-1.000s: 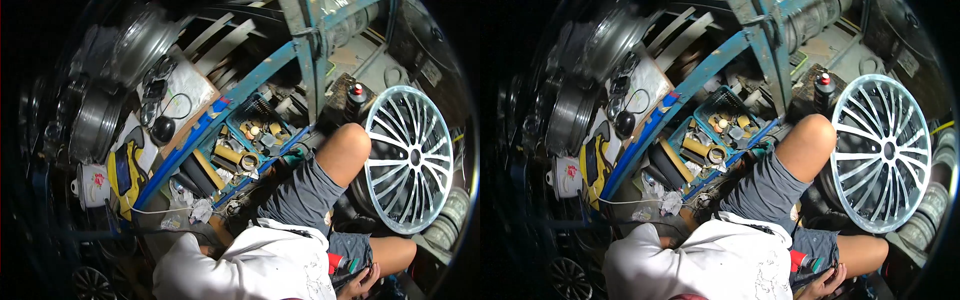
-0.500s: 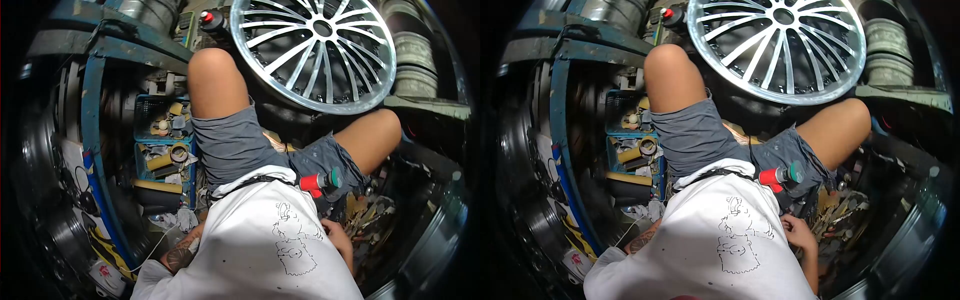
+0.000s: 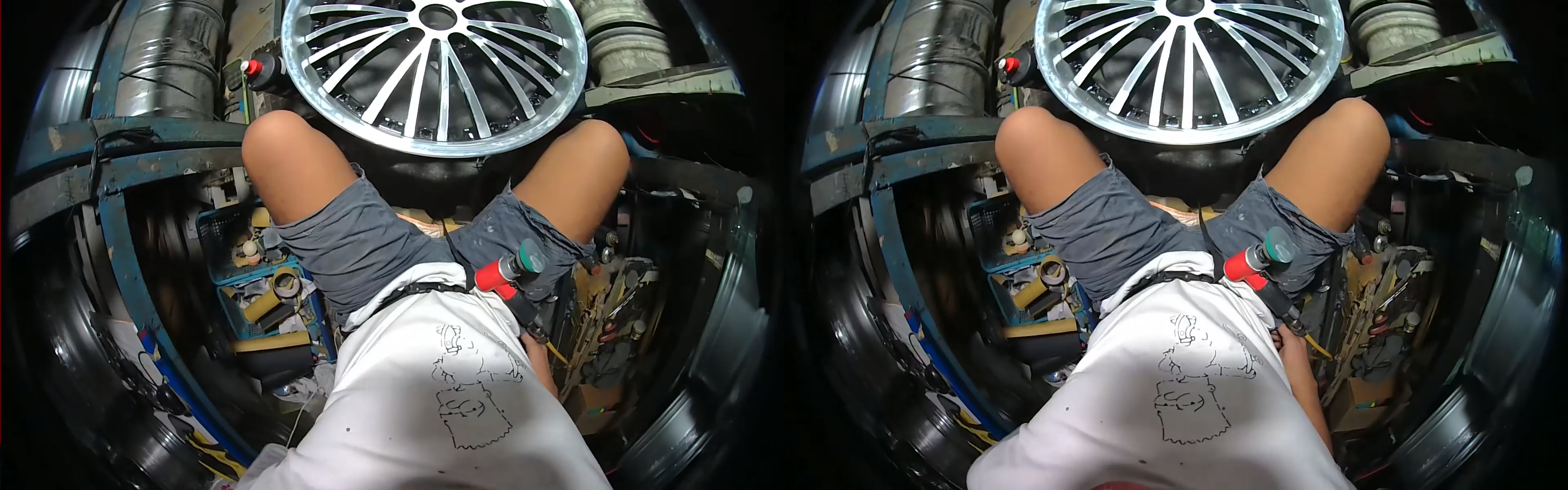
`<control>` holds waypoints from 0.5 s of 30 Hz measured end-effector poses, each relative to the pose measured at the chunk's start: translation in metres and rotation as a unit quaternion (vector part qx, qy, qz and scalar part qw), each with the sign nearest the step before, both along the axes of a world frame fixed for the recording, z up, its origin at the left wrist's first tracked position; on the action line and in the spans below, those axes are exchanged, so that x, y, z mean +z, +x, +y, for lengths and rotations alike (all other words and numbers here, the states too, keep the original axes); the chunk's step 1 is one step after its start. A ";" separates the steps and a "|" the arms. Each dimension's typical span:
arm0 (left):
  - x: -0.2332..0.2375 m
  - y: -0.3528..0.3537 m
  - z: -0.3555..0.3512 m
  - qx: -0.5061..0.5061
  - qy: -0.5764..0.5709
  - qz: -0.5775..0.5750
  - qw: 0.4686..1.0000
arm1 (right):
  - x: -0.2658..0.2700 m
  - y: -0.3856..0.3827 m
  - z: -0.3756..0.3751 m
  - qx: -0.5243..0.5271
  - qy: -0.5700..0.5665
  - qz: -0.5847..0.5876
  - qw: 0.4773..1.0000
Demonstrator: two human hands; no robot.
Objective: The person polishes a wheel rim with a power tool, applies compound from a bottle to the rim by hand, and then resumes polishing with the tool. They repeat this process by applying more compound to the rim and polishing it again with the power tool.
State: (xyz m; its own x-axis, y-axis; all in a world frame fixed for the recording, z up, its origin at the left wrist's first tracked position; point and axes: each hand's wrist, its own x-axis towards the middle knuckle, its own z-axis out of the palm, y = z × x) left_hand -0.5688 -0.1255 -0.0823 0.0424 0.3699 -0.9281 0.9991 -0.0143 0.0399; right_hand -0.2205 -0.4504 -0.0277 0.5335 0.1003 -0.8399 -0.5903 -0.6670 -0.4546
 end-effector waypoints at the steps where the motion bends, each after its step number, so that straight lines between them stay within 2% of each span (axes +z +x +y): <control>1: 0.002 -0.002 0.002 -0.002 0.000 0.003 1.000 | -0.003 0.000 0.001 0.005 -0.027 -0.008 1.000; 2: 0.005 -0.004 0.004 -0.005 0.001 0.004 1.000 | -0.008 -0.008 -0.010 0.160 -0.022 -0.122 0.979; 3: 0.007 -0.006 0.005 -0.005 0.000 0.005 1.000 | -0.013 -0.015 -0.019 0.311 -0.019 -0.231 0.922; 6: 0.013 -0.013 0.005 -0.004 -0.001 0.013 1.000 | -0.048 -0.027 -0.035 0.233 -0.088 -0.196 0.949; 8: 0.018 -0.016 0.004 -0.003 0.000 0.017 1.000 | -0.052 -0.019 -0.038 0.328 -0.122 -0.180 0.919; 11: 0.024 -0.016 0.005 -0.013 0.001 0.022 1.000 | -0.103 -0.029 -0.068 0.455 -0.236 -0.070 0.856; 14: 0.030 -0.012 0.008 -0.028 0.001 0.023 0.999 | -0.206 -0.079 -0.157 0.322 -0.319 -0.015 0.891; 15: 0.032 -0.009 0.010 -0.032 0.003 0.023 0.999 | -0.183 -0.073 -0.153 0.357 -0.309 -0.004 0.882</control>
State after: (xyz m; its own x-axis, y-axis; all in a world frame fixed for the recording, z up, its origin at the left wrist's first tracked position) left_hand -0.5779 -0.1154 -0.0500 0.0238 0.3725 -0.9277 0.9968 -0.0792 -0.0063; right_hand -0.2933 -0.6033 -0.2102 0.5253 -0.0626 -0.8486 0.0809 -0.9891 0.1230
